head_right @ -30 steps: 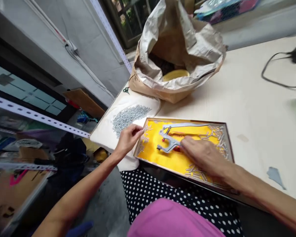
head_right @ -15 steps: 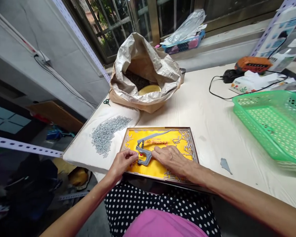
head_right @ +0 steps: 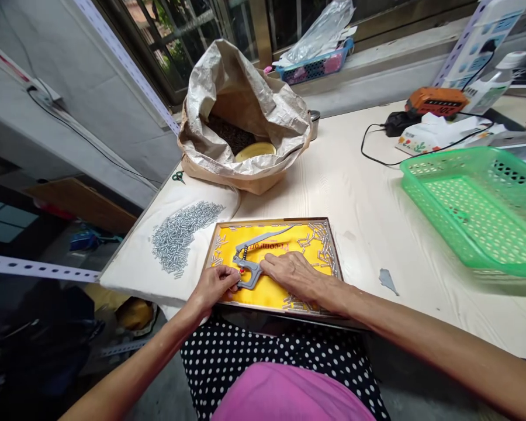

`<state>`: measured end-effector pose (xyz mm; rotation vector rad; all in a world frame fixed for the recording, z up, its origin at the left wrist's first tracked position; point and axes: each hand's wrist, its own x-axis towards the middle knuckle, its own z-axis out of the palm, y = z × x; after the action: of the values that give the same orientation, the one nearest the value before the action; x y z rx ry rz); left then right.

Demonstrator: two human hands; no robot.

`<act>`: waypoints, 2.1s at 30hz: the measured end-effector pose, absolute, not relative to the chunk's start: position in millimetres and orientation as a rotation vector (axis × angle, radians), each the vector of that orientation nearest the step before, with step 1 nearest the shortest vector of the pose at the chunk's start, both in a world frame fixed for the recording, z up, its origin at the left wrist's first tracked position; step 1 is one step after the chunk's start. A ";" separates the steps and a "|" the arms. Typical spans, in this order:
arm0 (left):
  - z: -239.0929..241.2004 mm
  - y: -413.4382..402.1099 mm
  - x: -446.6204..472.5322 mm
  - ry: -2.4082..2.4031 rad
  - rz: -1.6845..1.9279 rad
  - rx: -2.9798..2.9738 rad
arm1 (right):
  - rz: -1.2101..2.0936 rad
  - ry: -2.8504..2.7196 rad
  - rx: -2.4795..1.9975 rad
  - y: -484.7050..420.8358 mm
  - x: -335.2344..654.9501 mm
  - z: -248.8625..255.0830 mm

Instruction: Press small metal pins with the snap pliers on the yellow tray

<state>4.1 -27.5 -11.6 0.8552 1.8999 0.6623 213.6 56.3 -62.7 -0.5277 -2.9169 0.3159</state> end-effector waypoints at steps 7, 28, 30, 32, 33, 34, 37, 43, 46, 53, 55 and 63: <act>-10.1 -13.6 -7.7 1.877 0.396 0.901 | 0.316 -2.931 -0.566 62.1 209.4 -72.7; -6.2 -0.2 -14.0 1.815 0.140 0.837 | 0.236 -2.992 -0.653 49.7 206.1 -63.8; -9.9 -3.8 -12.9 1.817 0.184 0.810 | 0.244 -3.006 -0.683 49.1 205.6 -57.7; -12.3 -6.5 -12.2 1.816 0.229 0.788 | 0.261 -3.014 -0.688 50.0 206.3 -55.3; -12.8 -7.4 -11.9 1.820 0.240 0.782 | 0.270 -3.014 -0.689 50.8 206.9 -55.7; -12.9 -8.0 -11.6 1.825 0.244 0.783 | 0.278 -3.007 -0.692 51.9 207.6 -57.0; -12.6 -8.6 -11.3 1.828 0.237 0.800 | 0.327 -2.962 -0.738 55.6 208.5 -63.3; -14.4 -8.8 -13.4 1.805 0.226 0.793 | 0.468 -2.919 -0.807 56.7 207.0 -59.6; -12.4 -8.9 -12.4 1.801 0.236 0.781 | 0.447 -2.847 -0.780 58.6 209.1 -49.5; -8.6 -10.1 -9.2 1.822 0.240 0.780 | 0.260 -2.843 -0.867 85.0 209.8 -42.0; -9.6 -11.1 -9.1 1.820 0.245 0.783 | 0.253 -2.868 -0.885 91.1 208.2 -42.9; -11.0 -11.7 -8.0 1.848 0.274 0.789 | 0.207 -2.952 -0.906 95.4 202.2 -34.9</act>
<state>-8.0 -11.7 -11.0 0.7889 1.8482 0.2738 202.2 95.4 -34.9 -0.9063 -2.9519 0.2066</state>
